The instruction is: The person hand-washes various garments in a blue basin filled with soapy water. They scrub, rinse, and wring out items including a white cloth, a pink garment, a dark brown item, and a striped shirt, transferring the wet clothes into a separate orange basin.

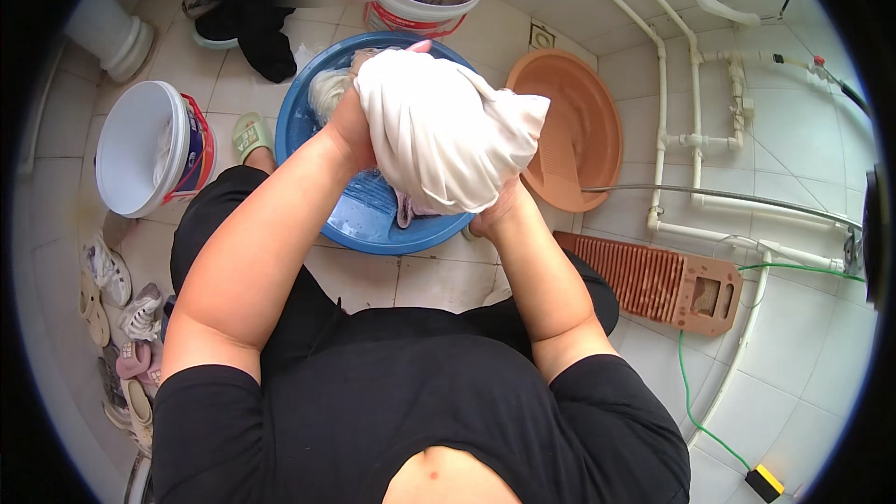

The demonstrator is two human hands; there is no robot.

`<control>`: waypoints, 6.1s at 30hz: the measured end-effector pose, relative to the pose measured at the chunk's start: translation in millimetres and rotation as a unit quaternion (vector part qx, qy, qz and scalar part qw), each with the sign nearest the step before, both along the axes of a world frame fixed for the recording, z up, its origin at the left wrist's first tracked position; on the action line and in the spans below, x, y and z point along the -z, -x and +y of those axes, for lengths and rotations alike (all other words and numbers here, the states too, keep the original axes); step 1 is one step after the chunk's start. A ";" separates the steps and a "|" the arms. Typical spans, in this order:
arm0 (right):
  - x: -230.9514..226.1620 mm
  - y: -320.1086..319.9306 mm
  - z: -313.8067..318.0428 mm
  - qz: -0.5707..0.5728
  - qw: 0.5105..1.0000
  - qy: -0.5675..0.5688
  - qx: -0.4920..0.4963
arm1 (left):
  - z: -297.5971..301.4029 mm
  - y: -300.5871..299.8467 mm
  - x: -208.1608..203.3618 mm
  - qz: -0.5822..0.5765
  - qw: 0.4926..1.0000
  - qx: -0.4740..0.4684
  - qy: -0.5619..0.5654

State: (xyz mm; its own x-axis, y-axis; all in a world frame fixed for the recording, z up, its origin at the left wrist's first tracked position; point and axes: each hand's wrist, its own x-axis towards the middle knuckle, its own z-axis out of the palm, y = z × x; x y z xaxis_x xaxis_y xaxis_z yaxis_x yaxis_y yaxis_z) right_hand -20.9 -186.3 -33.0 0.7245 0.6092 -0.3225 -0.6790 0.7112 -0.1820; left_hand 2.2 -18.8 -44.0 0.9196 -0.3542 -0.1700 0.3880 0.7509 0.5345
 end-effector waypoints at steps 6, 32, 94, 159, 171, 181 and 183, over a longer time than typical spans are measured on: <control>-0.5 -8.0 -4.9 -0.118 0.952 0.284 -0.006 | 3.3 0.7 10.0 0.128 0.991 -0.029 0.017; 78.7 -8.4 -12.1 -0.030 0.955 0.295 -0.016 | 65.8 -9.5 -4.3 -0.082 0.857 -0.092 -0.500; -68.5 -34.7 1.1 -0.390 0.829 0.386 0.111 | -4.9 19.6 7.5 -0.169 0.908 0.059 -0.378; 240.9 5.9 -49.2 -0.442 0.229 0.613 -0.613 | 39.0 -9.3 -24.6 -0.126 0.900 -0.007 -0.416; -85.2 -30.9 -89.9 -0.399 0.658 0.633 0.077 | 56.9 -1.4 -25.1 -0.158 0.877 -0.056 -0.450; -166.6 -69.0 -124.7 -0.471 0.643 0.533 0.283 | 52.7 -1.7 -26.5 -0.188 0.871 -0.053 -0.451; -118.0 -79.0 -106.8 -0.450 0.648 0.580 0.205 | 55.2 0.8 -24.5 -0.187 0.861 -0.054 -0.471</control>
